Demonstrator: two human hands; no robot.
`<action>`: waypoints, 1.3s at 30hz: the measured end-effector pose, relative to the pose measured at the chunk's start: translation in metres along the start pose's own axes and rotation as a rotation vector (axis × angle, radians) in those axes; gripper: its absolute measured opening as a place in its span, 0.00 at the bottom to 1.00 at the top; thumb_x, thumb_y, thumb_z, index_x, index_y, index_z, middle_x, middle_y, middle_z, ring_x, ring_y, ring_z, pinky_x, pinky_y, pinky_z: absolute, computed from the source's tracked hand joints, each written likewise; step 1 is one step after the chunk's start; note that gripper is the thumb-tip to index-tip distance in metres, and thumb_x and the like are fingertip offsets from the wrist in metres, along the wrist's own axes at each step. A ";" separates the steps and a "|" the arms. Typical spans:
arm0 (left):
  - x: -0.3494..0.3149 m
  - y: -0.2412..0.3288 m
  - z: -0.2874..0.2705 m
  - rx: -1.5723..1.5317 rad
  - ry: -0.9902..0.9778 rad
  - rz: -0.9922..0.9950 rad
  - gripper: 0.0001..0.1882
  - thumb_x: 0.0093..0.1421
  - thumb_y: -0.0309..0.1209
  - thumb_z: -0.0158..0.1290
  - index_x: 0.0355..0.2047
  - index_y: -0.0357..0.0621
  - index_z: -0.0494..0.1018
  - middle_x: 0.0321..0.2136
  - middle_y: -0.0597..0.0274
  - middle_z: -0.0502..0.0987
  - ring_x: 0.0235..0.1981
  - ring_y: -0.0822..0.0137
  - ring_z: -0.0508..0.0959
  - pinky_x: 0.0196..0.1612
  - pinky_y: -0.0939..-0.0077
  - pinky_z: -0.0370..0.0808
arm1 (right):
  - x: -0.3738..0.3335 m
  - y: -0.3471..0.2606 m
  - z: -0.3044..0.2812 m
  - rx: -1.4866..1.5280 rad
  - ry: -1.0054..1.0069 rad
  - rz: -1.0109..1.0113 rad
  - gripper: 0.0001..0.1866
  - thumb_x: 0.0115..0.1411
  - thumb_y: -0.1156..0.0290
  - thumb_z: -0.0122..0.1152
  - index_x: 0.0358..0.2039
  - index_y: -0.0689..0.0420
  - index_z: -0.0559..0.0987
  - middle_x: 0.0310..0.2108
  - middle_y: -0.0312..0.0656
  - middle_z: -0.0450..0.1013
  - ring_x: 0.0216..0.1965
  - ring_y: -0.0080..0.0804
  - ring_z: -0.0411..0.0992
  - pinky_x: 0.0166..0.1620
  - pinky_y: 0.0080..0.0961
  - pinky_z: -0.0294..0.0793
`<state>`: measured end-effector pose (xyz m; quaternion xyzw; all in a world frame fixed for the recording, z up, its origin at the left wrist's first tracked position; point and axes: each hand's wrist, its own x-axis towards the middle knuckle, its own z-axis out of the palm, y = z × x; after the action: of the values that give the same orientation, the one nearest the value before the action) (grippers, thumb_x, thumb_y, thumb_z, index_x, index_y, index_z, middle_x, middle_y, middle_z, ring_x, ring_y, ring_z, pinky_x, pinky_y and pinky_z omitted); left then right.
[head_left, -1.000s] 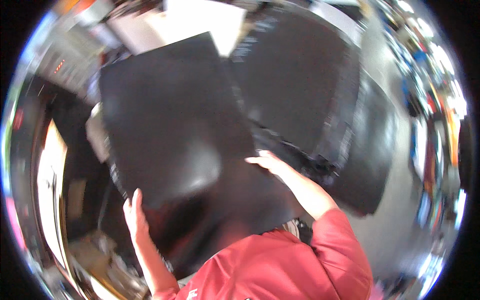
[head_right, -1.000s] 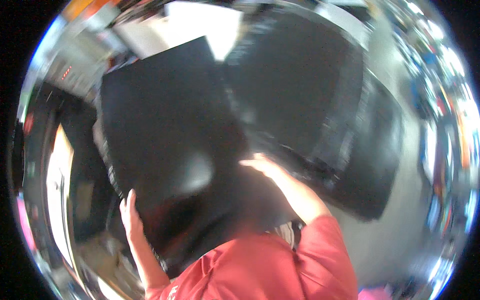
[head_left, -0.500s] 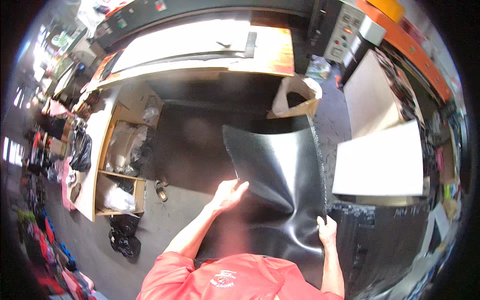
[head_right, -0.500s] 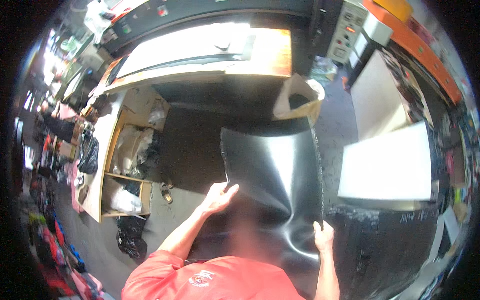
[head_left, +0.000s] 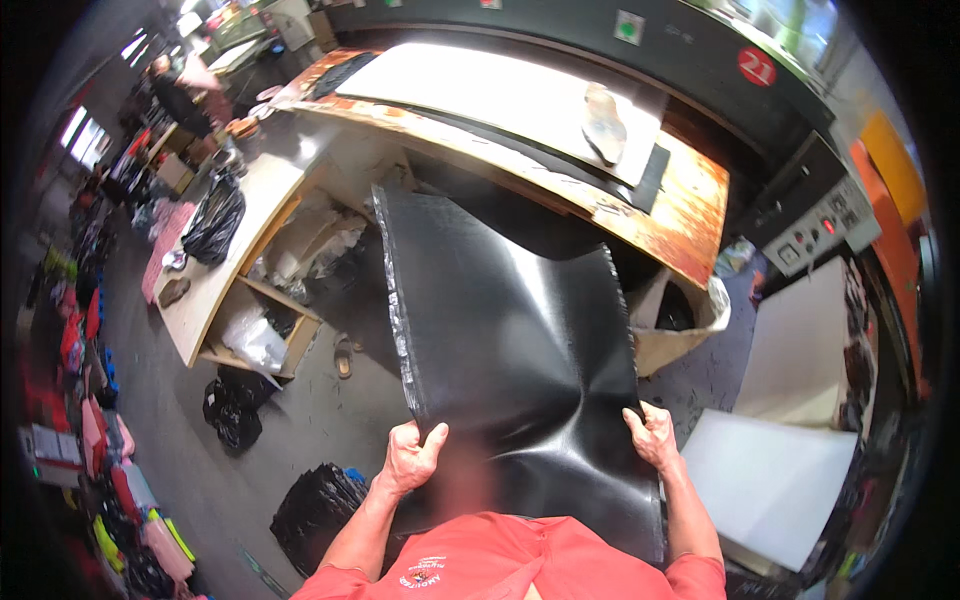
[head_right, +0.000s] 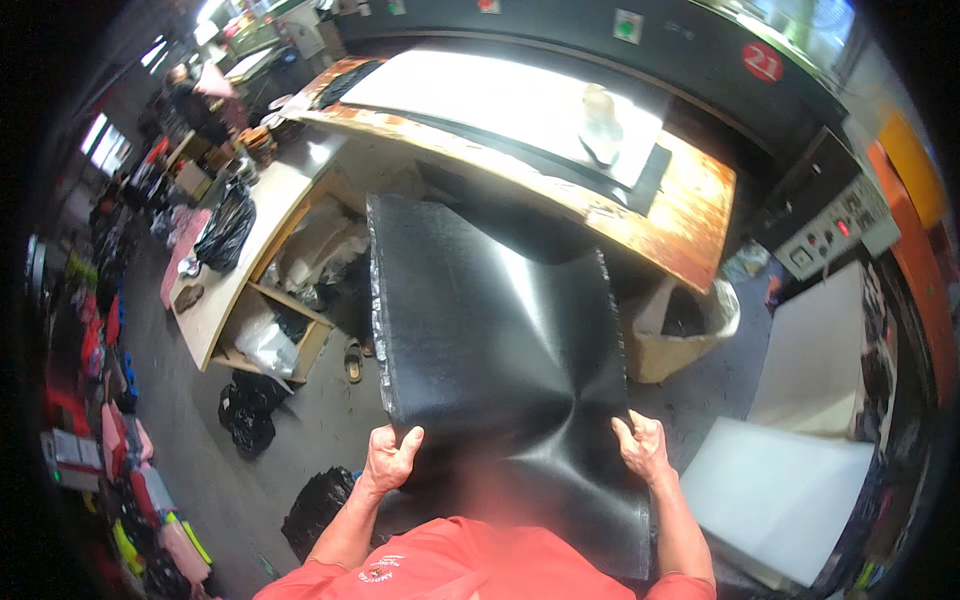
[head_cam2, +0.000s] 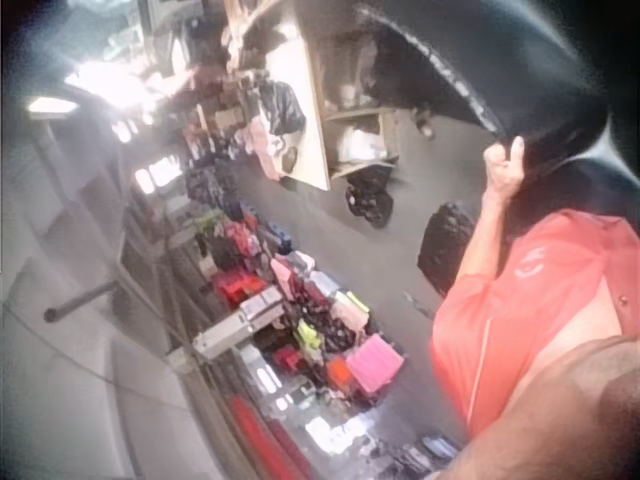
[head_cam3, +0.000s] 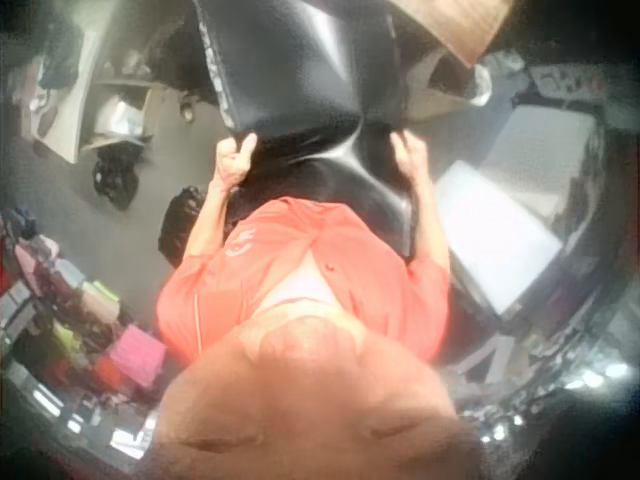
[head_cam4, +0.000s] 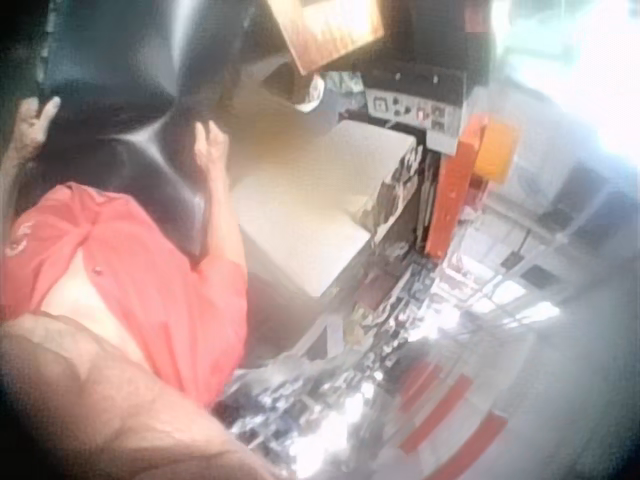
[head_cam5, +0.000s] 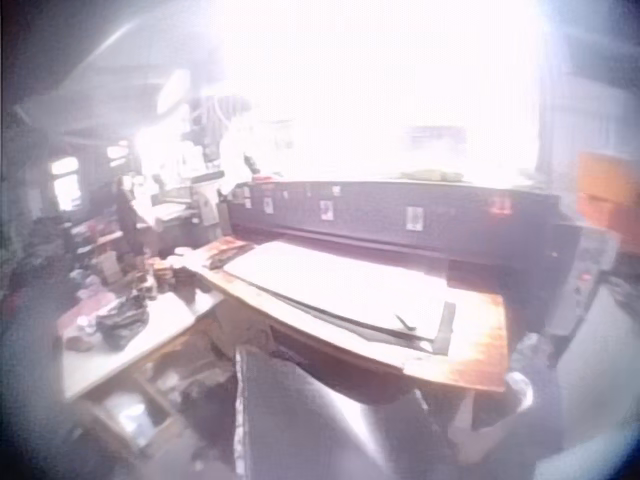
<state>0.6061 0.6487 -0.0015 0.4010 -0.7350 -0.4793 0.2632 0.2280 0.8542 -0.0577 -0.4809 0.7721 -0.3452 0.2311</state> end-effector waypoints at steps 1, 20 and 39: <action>0.003 0.005 -0.007 0.091 0.034 -0.011 0.06 0.65 0.24 0.61 0.36 0.31 0.81 0.26 0.50 0.80 0.25 0.69 0.73 0.30 0.70 0.73 | 0.023 -0.008 0.002 0.057 -0.047 0.075 0.07 0.69 0.72 0.63 0.39 0.64 0.82 0.22 0.41 0.74 0.25 0.25 0.68 0.32 0.30 0.71; 0.239 0.114 -0.218 0.174 0.288 1.215 0.11 0.59 0.22 0.60 0.19 0.34 0.74 0.35 0.50 0.80 0.40 0.48 0.79 0.45 0.57 0.78 | 0.259 -0.156 0.030 0.084 0.371 -0.292 0.17 0.73 0.68 0.53 0.50 0.69 0.82 0.41 0.48 0.82 0.40 0.38 0.77 0.47 0.37 0.75; 0.414 0.014 -0.112 -0.030 -0.046 0.915 0.15 0.63 0.22 0.61 0.22 0.33 0.69 0.31 0.39 0.75 0.34 0.43 0.78 0.39 0.56 0.76 | 0.237 -0.075 0.019 0.394 0.449 0.269 0.14 0.75 0.68 0.58 0.51 0.66 0.83 0.43 0.31 0.80 0.43 0.20 0.73 0.51 0.23 0.72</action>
<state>0.4642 0.2477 0.0575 0.0205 -0.8351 -0.3332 0.4372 0.1825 0.6121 -0.0196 -0.2326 0.7787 -0.5517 0.1872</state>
